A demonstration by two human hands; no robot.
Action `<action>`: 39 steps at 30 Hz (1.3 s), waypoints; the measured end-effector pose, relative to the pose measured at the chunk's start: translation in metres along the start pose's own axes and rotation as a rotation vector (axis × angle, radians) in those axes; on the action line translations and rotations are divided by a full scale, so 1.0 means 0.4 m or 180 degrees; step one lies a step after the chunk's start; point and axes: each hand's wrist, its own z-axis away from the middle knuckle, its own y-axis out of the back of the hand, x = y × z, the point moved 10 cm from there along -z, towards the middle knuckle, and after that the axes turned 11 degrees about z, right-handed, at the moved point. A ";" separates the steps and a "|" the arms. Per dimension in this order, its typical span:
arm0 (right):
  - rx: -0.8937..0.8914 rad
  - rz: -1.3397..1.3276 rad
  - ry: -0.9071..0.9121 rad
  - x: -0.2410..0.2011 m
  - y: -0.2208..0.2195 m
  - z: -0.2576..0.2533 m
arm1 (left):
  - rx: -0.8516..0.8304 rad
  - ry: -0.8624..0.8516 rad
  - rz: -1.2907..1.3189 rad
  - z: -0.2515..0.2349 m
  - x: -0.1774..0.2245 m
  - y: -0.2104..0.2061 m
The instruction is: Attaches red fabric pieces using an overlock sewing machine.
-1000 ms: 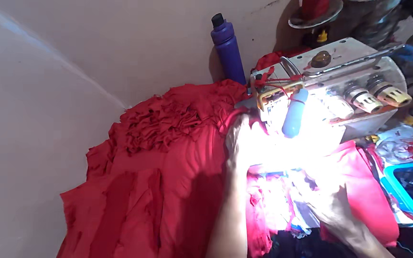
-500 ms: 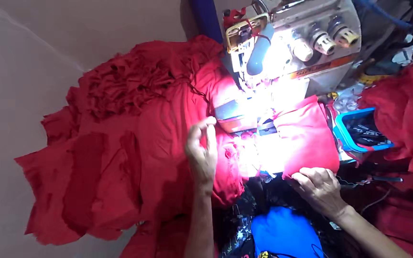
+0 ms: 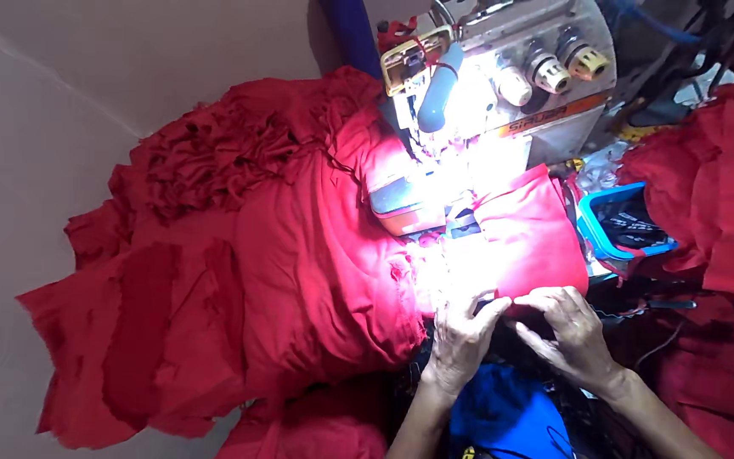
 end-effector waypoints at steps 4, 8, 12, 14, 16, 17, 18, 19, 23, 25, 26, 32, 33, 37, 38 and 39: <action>-0.0014 -0.0251 -0.0134 0.013 0.012 -0.008 | -0.0179 0.0323 0.0392 -0.021 0.002 0.027; 0.0035 -0.0765 -0.0351 0.025 0.022 -0.035 | -0.0189 0.0444 0.0861 -0.052 0.011 0.043; -0.0004 -0.1301 -0.0421 0.042 0.039 -0.068 | -0.0091 0.0687 0.1394 -0.060 -0.003 0.027; -0.0064 -0.1401 -0.0410 0.047 0.047 -0.082 | 0.0103 0.0761 0.1494 -0.061 -0.006 0.033; 0.0022 -0.1444 -0.0534 0.059 0.059 -0.094 | 0.0281 0.0847 0.1451 -0.055 -0.013 0.040; 0.0147 -0.1486 -0.0611 0.067 0.069 -0.100 | 0.0262 0.0977 0.1560 -0.051 -0.020 0.034; 0.0283 -0.1548 -0.0666 0.074 0.084 -0.108 | 0.0137 0.1182 0.1791 -0.048 -0.028 0.018; 0.0381 -0.1620 -0.0663 0.077 0.101 -0.117 | -0.0113 0.1481 0.2129 -0.049 -0.033 -0.009; 0.0417 -0.1532 -0.0208 0.043 0.163 -0.143 | -0.0426 0.3169 0.3031 -0.103 -0.091 -0.101; 0.0365 -0.1359 0.0029 0.021 0.180 -0.136 | -0.0387 0.3370 0.2472 -0.141 -0.159 -0.102; 0.0311 -0.1289 0.0086 0.014 0.182 -0.129 | -0.0462 0.3164 0.2168 -0.165 -0.176 -0.092; 0.0147 -0.1510 0.0087 0.020 0.200 -0.086 | -0.0436 0.2616 0.0910 -0.210 -0.182 -0.071; 0.0152 -0.1604 0.0041 0.028 0.208 -0.085 | -0.0499 0.2665 0.0821 -0.208 -0.183 -0.076; 0.0420 -0.1668 -0.0391 0.088 0.221 -0.110 | -0.0374 0.2369 0.0955 -0.226 -0.169 -0.069; 0.0491 -0.1678 -0.0520 0.103 0.227 -0.121 | -0.0286 0.2321 0.1070 -0.239 -0.163 -0.067; 0.0578 -0.1751 -0.0633 0.116 0.237 -0.132 | -0.0209 0.2371 0.1270 -0.248 -0.160 -0.068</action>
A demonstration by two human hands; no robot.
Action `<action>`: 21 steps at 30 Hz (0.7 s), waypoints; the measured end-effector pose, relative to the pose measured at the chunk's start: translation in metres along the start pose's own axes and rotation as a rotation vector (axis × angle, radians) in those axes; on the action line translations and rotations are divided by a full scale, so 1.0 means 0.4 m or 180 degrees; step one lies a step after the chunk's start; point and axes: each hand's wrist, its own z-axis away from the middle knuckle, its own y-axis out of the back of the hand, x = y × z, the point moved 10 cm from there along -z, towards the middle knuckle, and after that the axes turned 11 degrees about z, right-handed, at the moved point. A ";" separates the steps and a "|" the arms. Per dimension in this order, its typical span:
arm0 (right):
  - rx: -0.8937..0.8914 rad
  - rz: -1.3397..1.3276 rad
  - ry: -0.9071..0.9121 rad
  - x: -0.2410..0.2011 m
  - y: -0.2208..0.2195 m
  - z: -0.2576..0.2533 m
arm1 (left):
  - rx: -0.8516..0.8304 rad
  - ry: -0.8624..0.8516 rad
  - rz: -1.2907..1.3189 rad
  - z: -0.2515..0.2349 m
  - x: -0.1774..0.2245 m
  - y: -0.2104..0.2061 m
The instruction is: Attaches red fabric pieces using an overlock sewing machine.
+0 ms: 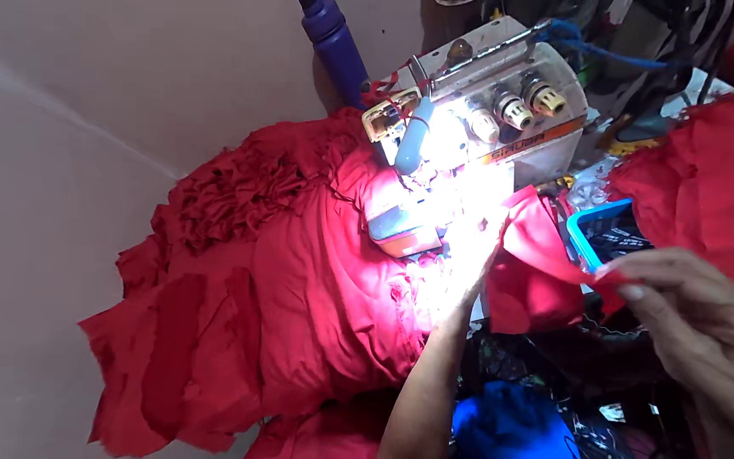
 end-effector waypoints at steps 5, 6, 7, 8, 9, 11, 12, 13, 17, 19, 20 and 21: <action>0.0079 -0.0291 0.0270 -0.041 0.058 -0.024 | 0.0112 0.0235 0.1734 -0.033 0.041 -0.017; -0.0122 -0.0288 0.0269 -0.050 0.049 -0.006 | 0.0058 0.0304 0.2057 -0.021 0.041 -0.016; -0.0404 -0.0310 0.0239 -0.056 0.030 0.018 | -0.0011 0.0399 0.2257 -0.003 0.029 -0.014; -0.0736 -0.0328 0.0214 -0.062 0.005 0.046 | -0.0093 0.0496 0.2276 0.025 0.007 -0.010; -0.1020 -0.0344 0.0194 -0.064 -0.021 0.078 | -0.0115 0.0533 0.2192 0.048 -0.023 -0.002; -0.1420 -0.0408 0.0149 -0.062 -0.072 0.145 | 0.0089 0.0462 0.2031 0.079 -0.076 0.022; -0.1569 -0.0504 0.0098 -0.060 -0.094 0.175 | 0.0278 0.0457 0.1831 0.095 -0.092 0.033; -0.1692 -0.0610 0.0065 -0.060 -0.115 0.197 | 0.0416 0.0415 0.1614 0.111 -0.098 0.043; -0.1799 -0.0708 0.0339 -0.084 -0.172 0.198 | 0.0649 -0.0359 0.0859 0.167 -0.059 0.077; -0.1731 -0.0696 0.0469 -0.102 -0.187 0.154 | 0.0612 -0.0626 0.0859 0.192 -0.021 0.090; -0.1653 -0.0672 0.0498 -0.109 -0.195 0.128 | 0.0532 -0.0710 0.0888 0.206 -0.004 0.093; -0.1530 -0.0647 0.0505 -0.113 -0.203 0.103 | 0.0459 -0.0806 0.0966 0.220 0.010 0.098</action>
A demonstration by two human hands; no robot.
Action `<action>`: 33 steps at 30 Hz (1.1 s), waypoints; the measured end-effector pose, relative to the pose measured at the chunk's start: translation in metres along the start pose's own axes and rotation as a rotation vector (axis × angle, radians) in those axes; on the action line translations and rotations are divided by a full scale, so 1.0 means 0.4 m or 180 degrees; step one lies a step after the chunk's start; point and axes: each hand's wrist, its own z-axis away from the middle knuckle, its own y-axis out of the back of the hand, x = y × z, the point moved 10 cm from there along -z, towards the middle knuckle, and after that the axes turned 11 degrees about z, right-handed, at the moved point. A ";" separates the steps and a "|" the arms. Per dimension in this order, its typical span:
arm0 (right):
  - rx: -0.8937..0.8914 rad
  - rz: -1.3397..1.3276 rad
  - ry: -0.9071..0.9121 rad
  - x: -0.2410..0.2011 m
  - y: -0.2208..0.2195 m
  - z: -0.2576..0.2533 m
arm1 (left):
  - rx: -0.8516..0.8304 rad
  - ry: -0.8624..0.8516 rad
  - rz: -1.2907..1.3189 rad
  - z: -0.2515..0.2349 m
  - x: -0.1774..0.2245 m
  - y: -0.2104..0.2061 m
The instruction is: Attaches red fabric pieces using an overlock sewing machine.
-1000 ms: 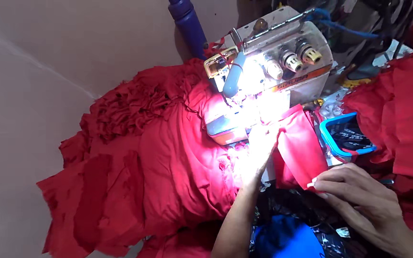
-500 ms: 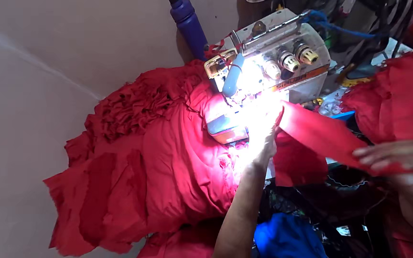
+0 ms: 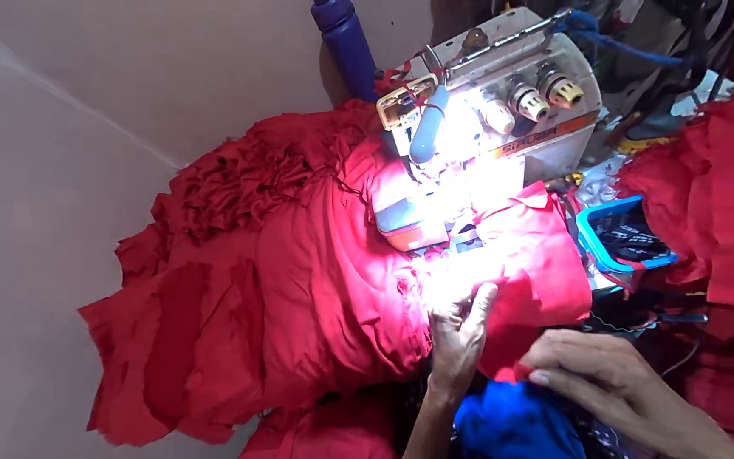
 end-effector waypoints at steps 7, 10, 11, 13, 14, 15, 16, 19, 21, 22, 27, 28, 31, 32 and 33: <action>0.0696 -0.0133 -0.0376 0.005 -0.015 -0.109 | -0.0102 0.0112 0.1361 0.040 0.053 0.049; 0.0716 -0.0165 -0.0566 0.015 -0.041 -0.121 | -0.0106 0.0125 0.1093 0.049 0.063 0.075; 0.0739 -0.0149 -0.0612 0.017 -0.046 -0.124 | -0.0114 0.0122 0.0987 0.053 0.066 0.081; 0.0763 -0.0140 -0.0664 0.020 -0.055 -0.131 | -0.0127 0.0122 0.0822 0.061 0.069 0.092; 0.0773 -0.0144 -0.0692 0.023 -0.060 -0.134 | -0.0108 0.0143 0.0743 0.065 0.070 0.099; 0.0779 -0.0135 -0.0728 0.025 -0.067 -0.136 | -0.0081 0.0177 0.0696 0.069 0.071 0.105; 0.0791 -0.0121 -0.0772 0.027 -0.074 -0.138 | -0.0051 0.0213 0.0685 0.073 0.072 0.113; 0.0764 -0.0016 -0.0876 0.027 -0.098 -0.144 | -0.0104 0.0117 0.0569 0.079 0.083 0.132; 0.0568 -0.0186 -0.0899 0.025 -0.121 -0.151 | -0.0204 -0.0198 0.0373 0.074 0.104 0.146; 0.0396 -0.0398 -0.0915 0.022 -0.136 -0.155 | -0.0314 -0.0349 0.0220 0.071 0.120 0.153; -0.0723 -0.1493 -0.0556 -0.026 -0.214 -0.169 | -0.1006 -0.0662 -0.0531 0.054 0.234 0.188; -0.0766 -0.1482 -0.0506 -0.035 -0.223 -0.170 | -0.1111 -0.0679 -0.0642 0.051 0.255 0.192; -0.0756 -0.1462 -0.0491 -0.054 -0.238 -0.174 | -0.1328 -0.0780 -0.0814 0.044 0.296 0.197; -0.0782 -0.1487 -0.0464 -0.059 -0.239 -0.177 | -0.1345 -0.0813 -0.0823 0.042 0.304 0.199; -0.0791 -0.1493 -0.0434 -0.061 -0.239 -0.181 | -0.1345 -0.0834 -0.0809 0.039 0.309 0.201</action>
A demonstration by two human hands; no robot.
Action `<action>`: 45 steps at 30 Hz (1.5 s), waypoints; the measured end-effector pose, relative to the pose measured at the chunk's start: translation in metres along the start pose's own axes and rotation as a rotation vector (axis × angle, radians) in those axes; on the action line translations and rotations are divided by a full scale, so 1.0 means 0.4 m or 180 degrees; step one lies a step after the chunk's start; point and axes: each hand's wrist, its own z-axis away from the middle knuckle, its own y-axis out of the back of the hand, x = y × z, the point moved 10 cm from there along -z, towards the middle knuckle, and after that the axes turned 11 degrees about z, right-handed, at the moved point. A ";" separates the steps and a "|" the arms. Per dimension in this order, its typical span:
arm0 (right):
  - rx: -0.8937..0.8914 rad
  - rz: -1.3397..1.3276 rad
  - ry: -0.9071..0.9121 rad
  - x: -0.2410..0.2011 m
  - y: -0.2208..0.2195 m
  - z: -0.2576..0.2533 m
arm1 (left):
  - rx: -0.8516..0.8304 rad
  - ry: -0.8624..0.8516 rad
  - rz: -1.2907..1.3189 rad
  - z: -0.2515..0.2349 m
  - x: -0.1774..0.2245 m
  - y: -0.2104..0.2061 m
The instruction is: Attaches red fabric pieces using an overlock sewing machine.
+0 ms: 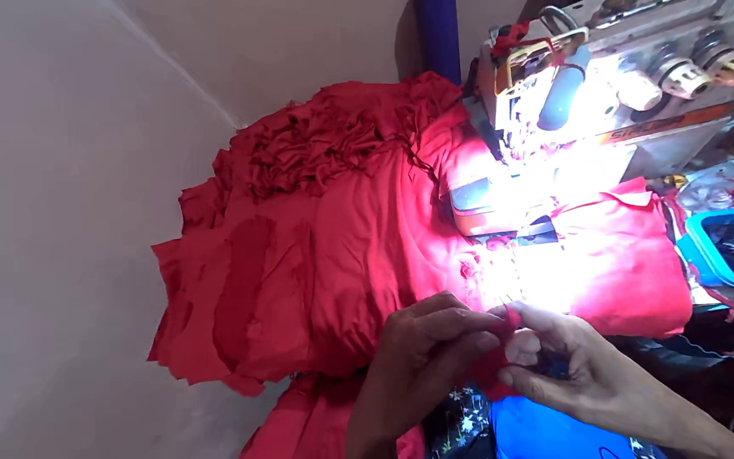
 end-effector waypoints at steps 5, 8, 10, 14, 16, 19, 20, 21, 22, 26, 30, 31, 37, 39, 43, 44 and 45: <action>0.0148 0.0046 0.0009 -0.006 0.015 -0.012 | 0.0071 -0.0050 0.0111 -0.002 -0.001 0.005; 0.0230 -0.0012 -0.0139 0.015 0.014 -0.005 | 0.0276 -0.0076 0.0158 0.001 -0.007 0.016; 0.0281 -0.0059 -0.0231 0.030 0.008 0.003 | 0.0495 -0.0102 0.0156 0.004 -0.010 0.029; 0.0597 0.0031 -0.0483 0.038 0.021 0.014 | 0.0866 -0.0117 0.0248 0.012 -0.026 0.050; 0.0710 0.0244 -0.0337 0.048 0.026 0.023 | 0.1030 -0.0140 0.0286 0.018 -0.037 0.057; 0.0916 0.0656 -0.0169 0.048 0.040 0.032 | 0.1171 -0.0165 0.0352 0.024 -0.056 0.065; 0.0993 0.0805 -0.0115 0.043 0.045 0.033 | 0.1180 -0.0182 0.0362 0.024 -0.057 0.067; 0.1043 0.0937 -0.0038 0.036 0.050 0.033 | 0.1156 -0.0218 0.0365 0.021 -0.055 0.068; 0.1087 0.1025 0.0046 0.028 0.056 0.032 | 0.1095 -0.0272 0.0340 0.013 -0.049 0.068; 0.1255 0.1229 0.0310 -0.012 0.091 0.003 | 0.0922 -0.0546 0.0075 -0.067 -0.019 0.083; 0.1541 0.1435 0.0085 -0.002 0.164 -0.040 | 0.0791 -0.0417 -0.0054 -0.205 -0.083 0.089; 0.1603 0.1448 -0.0105 0.024 0.182 -0.053 | 0.0792 -0.0286 0.0029 -0.234 -0.119 0.089; 0.1638 0.0105 -0.0924 0.179 0.224 -0.075 | 0.1014 0.0226 0.0216 -0.291 -0.266 0.088; 0.1601 -0.0058 -0.0913 0.191 0.217 -0.074 | 0.1107 0.0273 0.0213 -0.289 -0.289 0.088; 0.1632 -0.0013 -0.0953 0.176 0.220 -0.076 | 0.1018 0.0319 0.0161 -0.291 -0.284 0.080; 0.1680 0.0104 -0.0920 0.171 0.227 -0.078 | 0.0913 0.0300 0.0177 -0.292 -0.278 0.074; 0.1739 0.0240 -0.0895 0.170 0.235 -0.078 | 0.0829 0.0293 0.0225 -0.294 -0.271 0.068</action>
